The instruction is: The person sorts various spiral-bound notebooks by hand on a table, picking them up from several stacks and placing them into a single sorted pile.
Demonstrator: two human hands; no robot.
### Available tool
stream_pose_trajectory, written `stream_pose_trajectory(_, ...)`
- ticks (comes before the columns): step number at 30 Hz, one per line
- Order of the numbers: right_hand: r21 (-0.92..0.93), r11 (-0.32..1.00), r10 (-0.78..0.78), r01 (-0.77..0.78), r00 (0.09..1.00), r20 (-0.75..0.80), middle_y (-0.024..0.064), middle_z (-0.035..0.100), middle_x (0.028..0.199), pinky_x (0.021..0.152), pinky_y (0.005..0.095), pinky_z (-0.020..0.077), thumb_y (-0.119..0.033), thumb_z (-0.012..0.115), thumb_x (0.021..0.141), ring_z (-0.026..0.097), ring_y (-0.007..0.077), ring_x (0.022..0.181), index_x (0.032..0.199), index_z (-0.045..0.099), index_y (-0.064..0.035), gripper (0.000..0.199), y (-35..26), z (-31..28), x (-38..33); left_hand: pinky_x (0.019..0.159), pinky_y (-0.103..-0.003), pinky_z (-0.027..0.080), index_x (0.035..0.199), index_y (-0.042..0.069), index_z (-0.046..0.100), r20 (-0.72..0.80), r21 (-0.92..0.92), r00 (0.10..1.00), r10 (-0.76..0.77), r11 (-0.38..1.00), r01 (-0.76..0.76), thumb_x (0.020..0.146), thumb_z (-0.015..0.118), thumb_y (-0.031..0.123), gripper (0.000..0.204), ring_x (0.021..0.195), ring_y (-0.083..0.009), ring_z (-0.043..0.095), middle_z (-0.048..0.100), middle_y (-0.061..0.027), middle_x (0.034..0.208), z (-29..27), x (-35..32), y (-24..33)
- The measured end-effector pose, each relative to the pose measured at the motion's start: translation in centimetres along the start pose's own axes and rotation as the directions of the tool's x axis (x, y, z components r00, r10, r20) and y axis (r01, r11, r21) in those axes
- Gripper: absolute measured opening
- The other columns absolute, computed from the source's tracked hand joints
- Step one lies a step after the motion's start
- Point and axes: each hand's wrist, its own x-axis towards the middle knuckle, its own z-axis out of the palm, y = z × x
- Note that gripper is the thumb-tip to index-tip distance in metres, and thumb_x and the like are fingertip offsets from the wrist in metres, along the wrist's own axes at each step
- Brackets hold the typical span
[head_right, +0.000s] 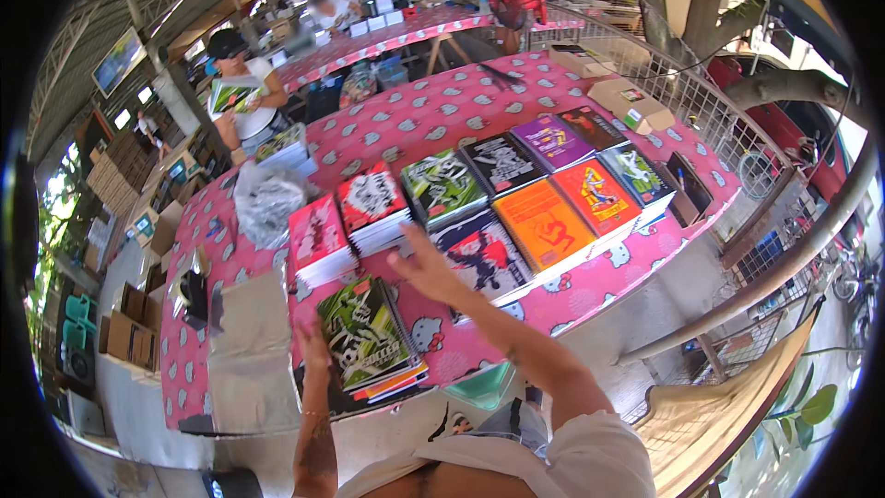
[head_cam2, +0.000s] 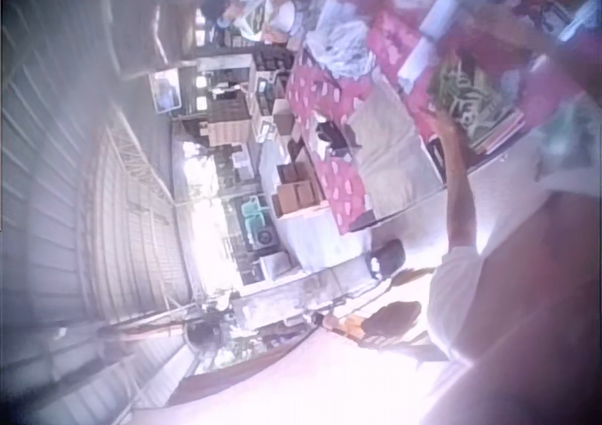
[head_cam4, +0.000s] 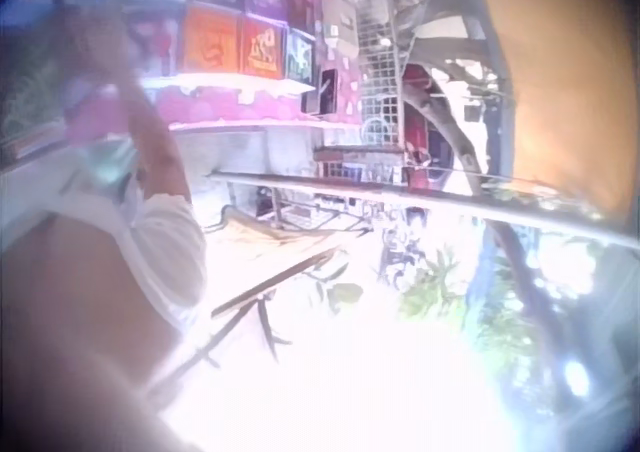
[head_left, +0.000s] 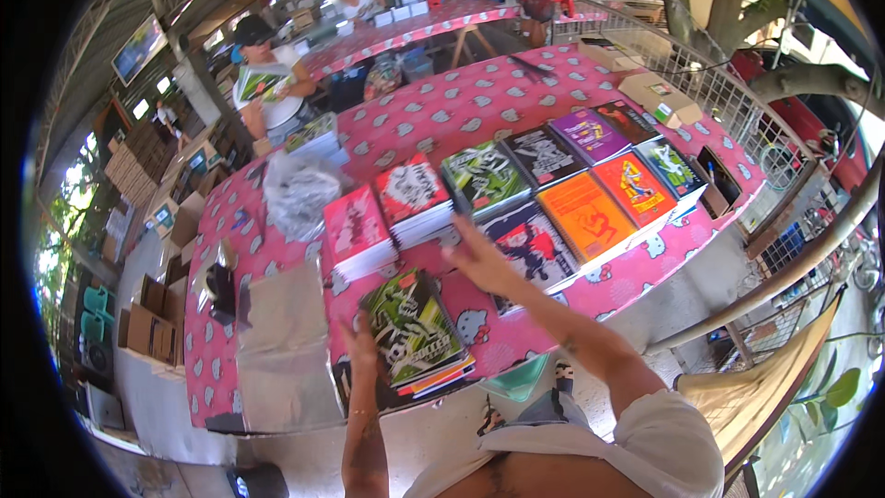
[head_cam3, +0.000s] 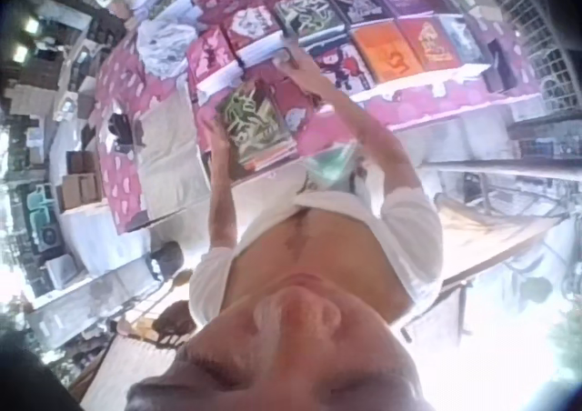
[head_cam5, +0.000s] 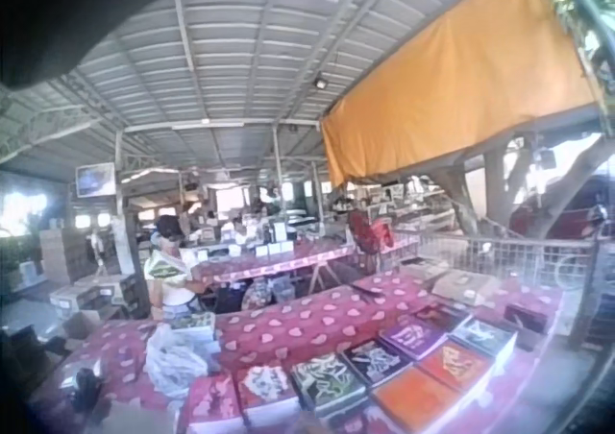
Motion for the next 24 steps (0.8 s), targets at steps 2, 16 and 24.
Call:
stream_pose_trajectory(2,-0.100,0.993,0.040,-0.064,0.975,-0.218,0.0260,0.044,0.141,0.109,0.0453,0.0352,-0.036,0.060,0.091,0.042,0.0425,0.131,0.136,0.049,-0.0066,0.054,1.6,-7.3,3.4,0.107,-0.041,0.035,0.144,-0.001,0.034,-0.182,0.206,0.925,0.335,0.932,-0.297,0.095,0.054,0.043,0.069,0.127,-0.0322,0.045,0.046,-0.0215,0.139,1.0,0.2,2.3)
stream_pose_trajectory(16,-0.587,0.696,0.364,-0.413,0.908,-0.207,0.0219,0.067,0.103,0.086,0.0461,0.0531,-0.053,0.060,0.086,0.064,0.0371,0.103,0.118,0.061,-0.0092,0.054,15.6,-38.1,14.2,0.088,-0.053,0.047,0.133,-0.002,0.043,0.467,0.489,0.826,0.317,0.686,-0.540,0.088,0.063,0.045,0.068,0.103,-0.0474,0.059,0.058,-0.0299,0.114,44.0,-4.3,27.6)
stream_pose_trajectory(24,-0.913,0.311,0.196,-0.264,0.958,-0.210,0.0205,0.065,0.105,0.079,0.0487,0.0550,-0.022,0.058,0.088,0.066,0.0393,0.092,0.120,0.053,-0.0034,0.037,26.9,-43.7,15.3,0.071,-0.040,0.052,0.107,-0.005,0.059,0.307,0.078,0.933,0.190,0.972,-0.223,0.076,0.077,0.027,0.049,0.083,-0.0295,0.067,0.068,-0.0218,0.098,45.3,5.2,23.8)
